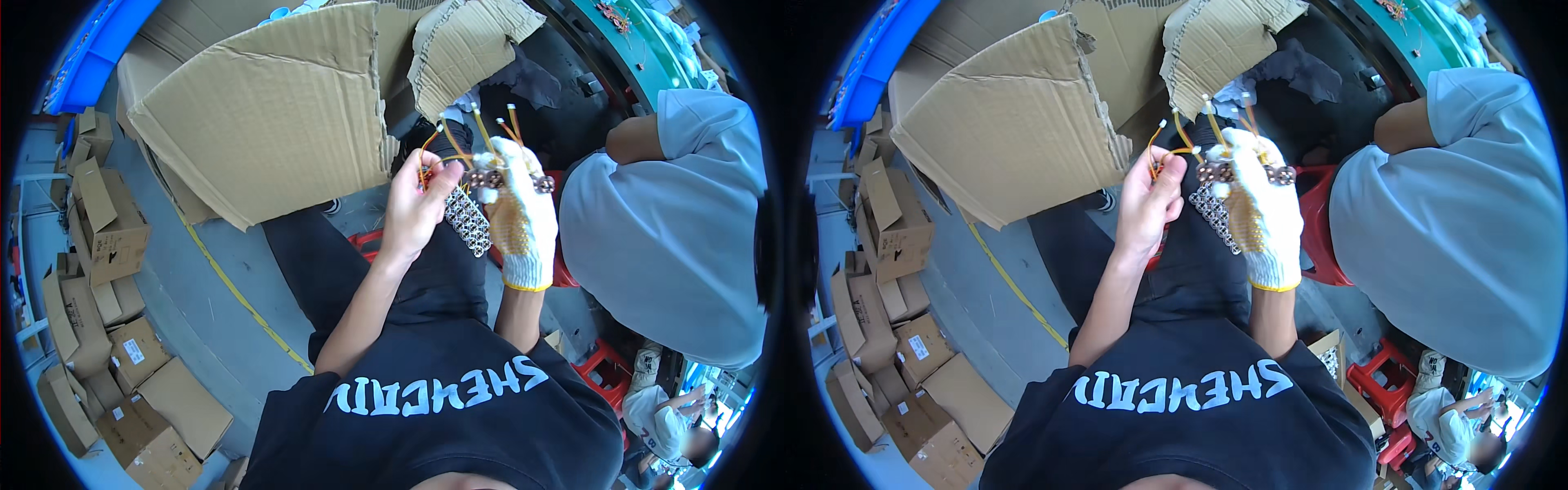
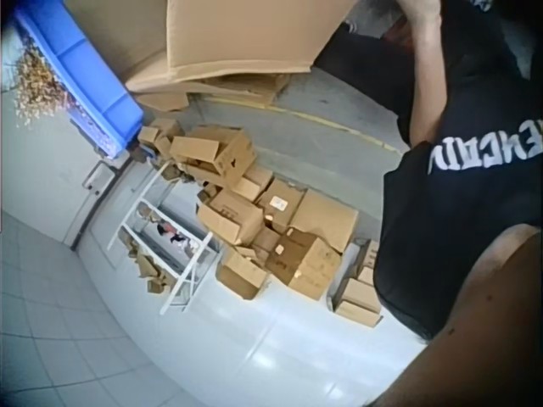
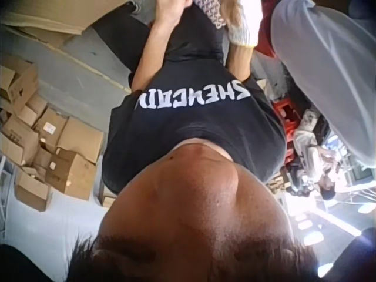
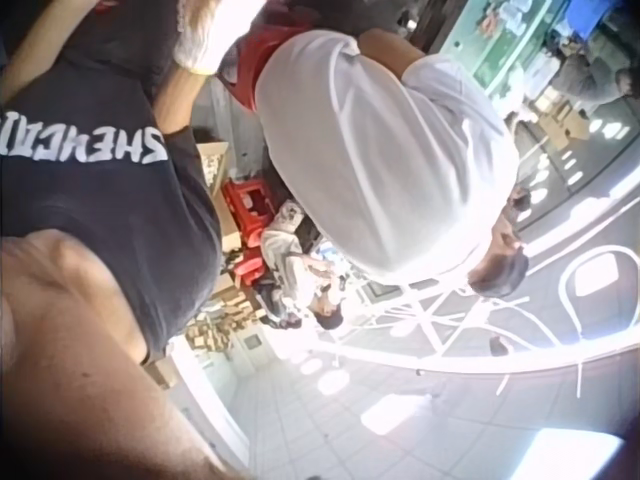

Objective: Manually inspecting and arranging wires on small electronic circuit boards before placing them in containers.

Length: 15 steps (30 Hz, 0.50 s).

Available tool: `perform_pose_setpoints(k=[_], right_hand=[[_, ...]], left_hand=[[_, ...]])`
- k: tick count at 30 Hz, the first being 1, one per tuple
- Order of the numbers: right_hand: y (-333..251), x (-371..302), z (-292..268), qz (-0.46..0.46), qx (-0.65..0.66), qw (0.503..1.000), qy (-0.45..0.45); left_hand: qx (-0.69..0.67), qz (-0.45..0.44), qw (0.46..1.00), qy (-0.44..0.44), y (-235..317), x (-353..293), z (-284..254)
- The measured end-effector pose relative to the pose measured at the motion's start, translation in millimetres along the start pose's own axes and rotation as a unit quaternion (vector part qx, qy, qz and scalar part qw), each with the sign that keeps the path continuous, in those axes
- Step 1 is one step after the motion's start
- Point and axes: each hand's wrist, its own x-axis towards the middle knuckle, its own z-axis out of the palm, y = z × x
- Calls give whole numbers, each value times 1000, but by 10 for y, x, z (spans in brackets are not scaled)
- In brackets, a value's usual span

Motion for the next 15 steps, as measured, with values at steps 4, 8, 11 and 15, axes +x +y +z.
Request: perform_pose_setpoints(k=[4, 8, 11, 15], right_hand=[[114, -12, 61, 21, -7, 1000, 5], [219, -12, 87, 49, 74, 996, 1], [243, 9, 37, 61, 114, 991, -22], [263, 24, 22, 41, 90, 995, -19]], left_hand=[[65, 74, 995, -24, 17, -14, 170], [-82, 26, 996, -39, 5, -12, 123], [-219, -23, 975, -32, 28, -10, 81], [-184, -27, 983, -2, -6, -9, 159]])
